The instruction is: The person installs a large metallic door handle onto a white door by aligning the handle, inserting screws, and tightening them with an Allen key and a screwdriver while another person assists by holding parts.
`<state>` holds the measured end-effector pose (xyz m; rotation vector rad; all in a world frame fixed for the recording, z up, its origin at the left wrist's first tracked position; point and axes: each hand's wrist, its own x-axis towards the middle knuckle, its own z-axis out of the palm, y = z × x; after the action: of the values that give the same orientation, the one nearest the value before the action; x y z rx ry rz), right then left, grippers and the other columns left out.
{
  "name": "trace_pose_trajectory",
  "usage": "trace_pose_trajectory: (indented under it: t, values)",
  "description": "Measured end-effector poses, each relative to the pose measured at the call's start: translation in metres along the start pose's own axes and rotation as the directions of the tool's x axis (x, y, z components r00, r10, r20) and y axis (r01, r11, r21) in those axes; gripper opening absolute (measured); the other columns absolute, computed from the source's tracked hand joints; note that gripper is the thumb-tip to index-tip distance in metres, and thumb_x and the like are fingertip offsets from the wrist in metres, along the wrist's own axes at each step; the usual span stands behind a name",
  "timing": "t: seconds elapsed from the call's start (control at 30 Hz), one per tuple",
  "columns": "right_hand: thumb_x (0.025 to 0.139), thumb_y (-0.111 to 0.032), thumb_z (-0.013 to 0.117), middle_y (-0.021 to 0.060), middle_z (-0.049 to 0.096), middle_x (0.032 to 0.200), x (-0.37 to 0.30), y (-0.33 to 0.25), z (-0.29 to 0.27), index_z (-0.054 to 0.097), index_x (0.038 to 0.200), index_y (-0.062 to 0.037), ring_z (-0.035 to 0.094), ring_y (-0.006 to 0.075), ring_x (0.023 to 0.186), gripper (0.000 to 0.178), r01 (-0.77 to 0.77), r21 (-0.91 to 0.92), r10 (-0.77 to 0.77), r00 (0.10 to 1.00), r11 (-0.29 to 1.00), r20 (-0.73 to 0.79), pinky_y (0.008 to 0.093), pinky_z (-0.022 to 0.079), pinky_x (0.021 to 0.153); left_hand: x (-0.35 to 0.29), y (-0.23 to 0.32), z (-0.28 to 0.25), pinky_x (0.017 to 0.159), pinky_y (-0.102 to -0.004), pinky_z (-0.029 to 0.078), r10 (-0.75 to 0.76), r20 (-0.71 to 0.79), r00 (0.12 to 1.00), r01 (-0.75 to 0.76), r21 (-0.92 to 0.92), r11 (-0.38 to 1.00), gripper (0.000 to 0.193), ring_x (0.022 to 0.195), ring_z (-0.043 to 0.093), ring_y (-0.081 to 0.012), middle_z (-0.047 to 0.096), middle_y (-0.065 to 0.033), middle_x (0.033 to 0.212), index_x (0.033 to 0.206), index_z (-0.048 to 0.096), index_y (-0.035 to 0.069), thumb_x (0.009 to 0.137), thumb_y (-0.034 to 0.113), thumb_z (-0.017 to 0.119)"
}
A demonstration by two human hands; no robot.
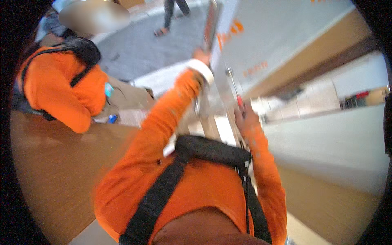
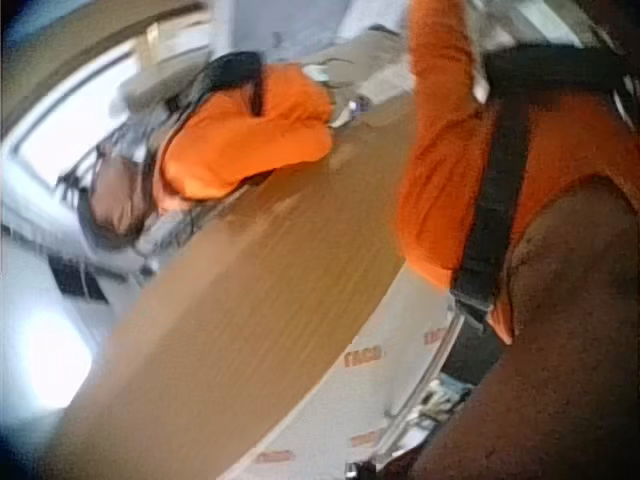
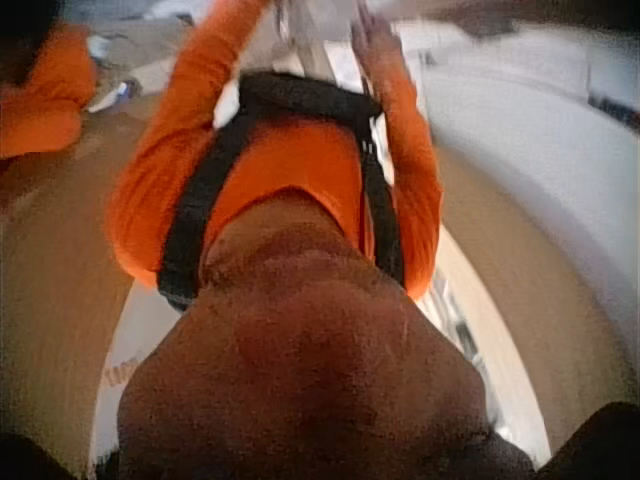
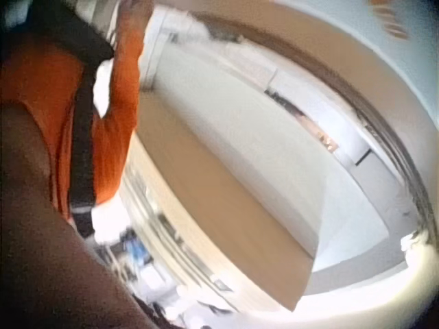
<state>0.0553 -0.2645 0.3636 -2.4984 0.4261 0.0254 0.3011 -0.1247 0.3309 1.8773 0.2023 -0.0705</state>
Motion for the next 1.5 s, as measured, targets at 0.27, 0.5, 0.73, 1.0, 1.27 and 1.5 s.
trace_pose_trajectory:
  t: [0.27,0.5,0.73,1.0,1.27,1.5]
  values:
    - [0.087,-0.032,0.056,0.0092,0.058,0.073,-0.031,0.069,0.018,0.056,0.106,-0.0087,0.059,0.0270,0.065,0.030,-0.088,0.519,0.043,0.994,0.850,0.098,0.0391,0.049,0.056,-0.028,-0.043,0.027,0.071,-0.0372,0.049,0.074,0.007,0.997,-0.073,-0.092,0.993,0.067,0.083,0.065,-0.0268,0.066,-0.0209,0.089,0.098,0.062,-0.007,0.061,0.048,0.076]
    - [0.087,-0.029,0.057,0.0082,0.054,0.066,-0.034,0.055,0.020,0.059,0.099,-0.0027,0.051,0.0191,0.058,0.029,0.206,0.160,-0.158,0.950,0.965,-0.270,0.0338,0.044,0.058,-0.033,-0.027,0.015,0.076,-0.0383,0.048,0.071,0.032,0.997,-0.068,-0.101,0.993,0.058,0.088,0.064,-0.0336,0.065,-0.0252,0.090,0.097,0.063,-0.006,0.062,0.039,0.072]
    - [0.082,-0.029,0.061,0.0209,0.063,0.096,-0.033,0.048,0.000,0.059,0.109,0.0009,0.061,0.0314,0.092,0.040,-0.111,0.291,0.117,0.993,0.950,-0.004,0.0370,0.046,0.084,-0.034,-0.032,0.011,0.079,-0.0409,0.048,-0.014,0.088,0.996,0.017,-0.043,0.999,0.054,0.092,0.062,-0.0381,0.064,-0.0254,0.098,0.102,0.061,-0.004,0.066,0.034,0.071]
    - [0.078,-0.025,0.066,0.0021,0.052,0.063,-0.007,0.047,-0.006,0.056,0.077,-0.0034,0.045,0.0110,0.059,0.024,0.058,0.526,0.053,0.980,0.849,-0.193,0.0285,0.039,0.056,-0.015,-0.052,0.002,0.063,-0.0380,0.048,0.181,-0.115,0.977,-0.199,-0.177,0.964,0.034,0.068,0.062,-0.0283,0.064,-0.0176,0.074,0.084,0.063,-0.004,0.063,0.022,0.068]
    - [0.083,-0.010,0.063,-0.0011,0.055,0.067,-0.027,0.018,-0.053,0.058,0.080,-0.0030,0.047,0.0057,0.062,0.009,0.194,0.663,0.047,0.944,0.723,-0.327,0.0220,0.039,0.057,-0.105,-0.063,-0.084,0.055,-0.0297,0.038,0.140,-0.231,0.963,-0.209,-0.309,0.928,0.020,0.059,0.044,-0.0123,0.049,0.0007,0.064,0.068,0.054,0.006,0.067,0.014,0.072]
    - [0.080,-0.017,0.069,0.0087,0.058,0.082,-0.044,-0.083,-0.039,0.059,0.096,-0.0052,0.058,0.0191,0.071,0.023,0.471,0.490,-0.357,0.881,0.733,-0.312,0.0300,0.048,0.065,-0.173,-0.018,-0.119,0.062,-0.0308,0.044,0.228,-0.084,0.970,-0.239,-0.164,0.957,0.038,0.067,0.050,-0.0141,0.058,-0.0056,0.073,0.083,0.054,0.000,0.070,0.027,0.077]
